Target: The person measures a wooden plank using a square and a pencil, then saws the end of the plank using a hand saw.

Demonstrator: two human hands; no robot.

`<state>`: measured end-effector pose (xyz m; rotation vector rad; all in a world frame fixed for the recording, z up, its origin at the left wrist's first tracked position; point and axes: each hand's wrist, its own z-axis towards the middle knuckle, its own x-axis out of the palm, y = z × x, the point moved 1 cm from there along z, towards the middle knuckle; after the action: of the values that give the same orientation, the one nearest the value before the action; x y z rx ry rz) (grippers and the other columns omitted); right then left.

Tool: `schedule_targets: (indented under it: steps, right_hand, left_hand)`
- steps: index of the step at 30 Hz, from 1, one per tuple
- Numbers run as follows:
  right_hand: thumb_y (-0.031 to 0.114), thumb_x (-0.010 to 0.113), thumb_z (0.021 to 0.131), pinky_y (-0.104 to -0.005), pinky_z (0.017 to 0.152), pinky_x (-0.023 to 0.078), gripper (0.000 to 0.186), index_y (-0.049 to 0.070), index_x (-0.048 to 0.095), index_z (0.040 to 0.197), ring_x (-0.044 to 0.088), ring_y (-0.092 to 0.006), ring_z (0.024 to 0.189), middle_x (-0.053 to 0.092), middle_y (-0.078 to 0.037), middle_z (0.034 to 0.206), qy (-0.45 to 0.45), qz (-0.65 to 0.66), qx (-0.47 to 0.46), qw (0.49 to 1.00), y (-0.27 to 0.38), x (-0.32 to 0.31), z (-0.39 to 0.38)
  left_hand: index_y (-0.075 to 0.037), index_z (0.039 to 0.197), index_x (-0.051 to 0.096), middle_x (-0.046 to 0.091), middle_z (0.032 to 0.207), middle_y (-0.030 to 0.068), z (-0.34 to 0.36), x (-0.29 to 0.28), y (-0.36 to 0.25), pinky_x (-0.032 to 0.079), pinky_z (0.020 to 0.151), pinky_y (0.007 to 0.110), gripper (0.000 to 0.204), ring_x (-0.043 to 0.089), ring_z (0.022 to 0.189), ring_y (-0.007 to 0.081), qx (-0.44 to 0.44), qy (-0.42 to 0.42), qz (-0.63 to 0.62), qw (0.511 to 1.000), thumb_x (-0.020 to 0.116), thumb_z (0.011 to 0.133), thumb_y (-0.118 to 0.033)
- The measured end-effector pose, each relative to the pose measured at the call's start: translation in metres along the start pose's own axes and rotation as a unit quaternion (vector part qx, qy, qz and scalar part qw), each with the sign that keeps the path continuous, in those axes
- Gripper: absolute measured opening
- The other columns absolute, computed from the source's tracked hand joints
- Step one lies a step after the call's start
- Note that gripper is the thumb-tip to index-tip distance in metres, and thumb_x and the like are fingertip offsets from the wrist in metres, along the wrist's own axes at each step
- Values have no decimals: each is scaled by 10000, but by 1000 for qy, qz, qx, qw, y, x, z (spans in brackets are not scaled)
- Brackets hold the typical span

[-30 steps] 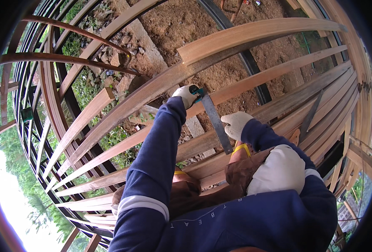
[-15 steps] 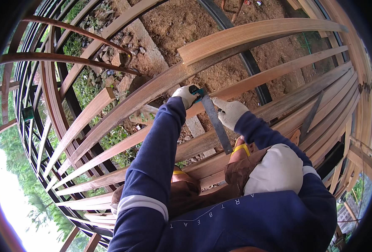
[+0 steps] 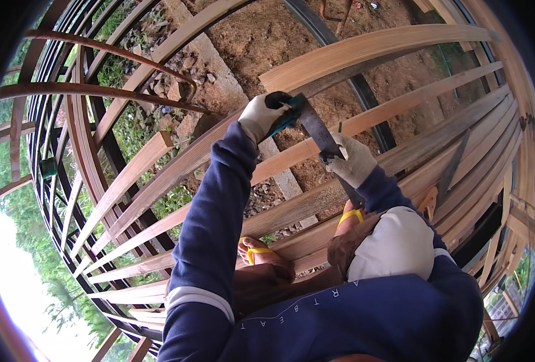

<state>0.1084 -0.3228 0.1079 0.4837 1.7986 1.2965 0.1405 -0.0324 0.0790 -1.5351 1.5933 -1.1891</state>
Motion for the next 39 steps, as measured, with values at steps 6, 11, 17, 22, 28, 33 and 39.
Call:
schedule_targets:
  steps: [6, 11, 17, 22, 28, 33, 39]
  right_hand:
    - [-36, 504, 842, -281, 573, 516, 353, -13, 664, 1157, 628, -145, 637, 652, -65, 860, 107, 345, 285, 888, -6, -25, -4]
    - [-34, 454, 916, -272, 569, 521, 335, -17, 656, 1183, 602, -122, 620, 628, -55, 846, -96, 258, 270, 923, -18, -53, -34]
    - [-48, 488, 911, -272, 558, 505, 324, -16, 664, 1181, 573, -113, 613, 626, -50, 851, -145, 323, 230, 907, -37, -48, -48]
    - [-30, 523, 941, -269, 548, 491, 277, -23, 670, 1175, 557, -112, 603, 622, -62, 846, -158, 306, 241, 907, -42, -37, -34]
    - [34, 582, 985, -265, 535, 477, 192, -42, 686, 1127, 548, -83, 607, 632, -39, 818, -163, 329, 216, 905, -44, -20, -21]
    - [1, 554, 974, -271, 555, 496, 224, -29, 695, 1145, 579, -115, 631, 640, -62, 847, -134, 275, 246, 920, -56, -6, -17]
    - [-41, 525, 967, -286, 606, 525, 256, -36, 669, 1178, 585, -112, 700, 636, -60, 911, -134, 371, 255, 883, -56, -4, -18]
  left_hand:
    - [-13, 1380, 585, 699, 1286, 100, -15, -13, 43, 552, 993, 350, 434, 667, 1190, 194, -66, -38, -196, 978, 614, 1059, -303]
    - [-53, 1326, 640, 719, 1228, 105, -44, -34, 167, 501, 957, 377, 629, 654, 1101, 212, -216, 150, 367, 892, 813, 876, -458]
    - [-52, 1307, 658, 746, 1130, 161, -51, -15, 158, 532, 921, 393, 850, 712, 1040, 309, -239, 164, 406, 866, 849, 728, -645]
    - [-23, 1440, 507, 660, 1310, 229, -83, 23, 111, 515, 1031, 437, 965, 652, 1202, 360, -285, 27, 521, 804, 809, 762, -640]
    - [-93, 1459, 496, 565, 1411, 191, -110, 53, 110, 414, 1127, 514, 972, 521, 1342, 371, -233, -70, 569, 785, 773, 761, -711]
    - [-62, 1515, 411, 503, 1471, 168, -130, 80, 130, 337, 1154, 544, 1124, 453, 1369, 375, -197, -112, 594, 772, 840, 677, -675]
    - [-92, 1461, 507, 601, 1391, 213, -117, 53, 168, 450, 1092, 485, 993, 564, 1308, 369, -175, -41, 504, 845, 791, 732, -702]
